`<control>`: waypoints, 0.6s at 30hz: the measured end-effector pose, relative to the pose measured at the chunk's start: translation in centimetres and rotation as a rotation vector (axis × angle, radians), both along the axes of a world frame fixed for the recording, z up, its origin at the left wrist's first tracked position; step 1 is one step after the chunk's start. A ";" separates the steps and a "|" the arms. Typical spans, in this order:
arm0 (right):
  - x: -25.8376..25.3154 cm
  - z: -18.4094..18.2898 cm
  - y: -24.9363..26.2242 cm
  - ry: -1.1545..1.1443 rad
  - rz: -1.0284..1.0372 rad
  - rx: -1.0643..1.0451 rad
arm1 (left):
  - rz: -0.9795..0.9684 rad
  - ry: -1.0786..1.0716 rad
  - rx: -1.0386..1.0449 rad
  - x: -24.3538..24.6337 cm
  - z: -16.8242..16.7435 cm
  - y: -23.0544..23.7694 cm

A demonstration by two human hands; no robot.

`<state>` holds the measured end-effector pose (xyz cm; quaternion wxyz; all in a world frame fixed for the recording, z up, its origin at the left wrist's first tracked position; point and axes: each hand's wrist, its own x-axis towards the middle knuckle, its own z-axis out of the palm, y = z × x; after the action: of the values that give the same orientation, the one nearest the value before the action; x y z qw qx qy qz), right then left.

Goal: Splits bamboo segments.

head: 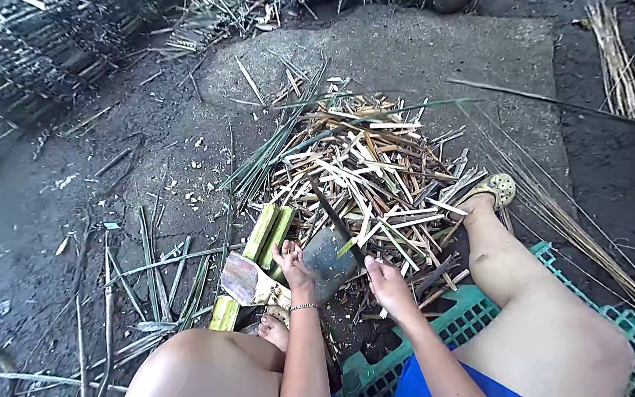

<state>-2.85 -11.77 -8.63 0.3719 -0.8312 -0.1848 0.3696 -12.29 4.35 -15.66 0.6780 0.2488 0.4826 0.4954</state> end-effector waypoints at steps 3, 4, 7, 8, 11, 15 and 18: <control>-0.4 2.3 -1.2 -0.134 0.006 0.027 | 0.031 0.047 0.078 -0.3 -0.1 -0.2; -0.5 1.7 -1.2 -0.139 0.014 0.002 | -0.017 0.047 0.163 -0.3 -0.2 -0.3; -1.1 -3.8 -0.5 0.003 0.062 -0.174 | -0.472 0.089 0.470 -0.6 0.7 -0.7; -1.0 -5.3 -0.1 0.018 0.074 -0.202 | -0.674 0.130 0.555 -0.1 1.7 -0.7; -1.0 -5.8 0.3 0.046 0.098 -0.227 | -1.078 0.330 0.666 1.8 4.3 -2.1; -1.0 -3.6 -1.0 0.039 0.089 -0.272 | -0.982 0.206 0.722 2.3 3.8 -4.3; -2.2 -5.5 -1.7 0.097 0.060 -0.330 | -1.087 0.230 0.601 1.6 2.2 -5.2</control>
<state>-5.03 -13.48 -14.08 0.2276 -0.8563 -0.1285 0.4455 -10.64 -0.85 -13.47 0.6771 0.6898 0.1968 0.1644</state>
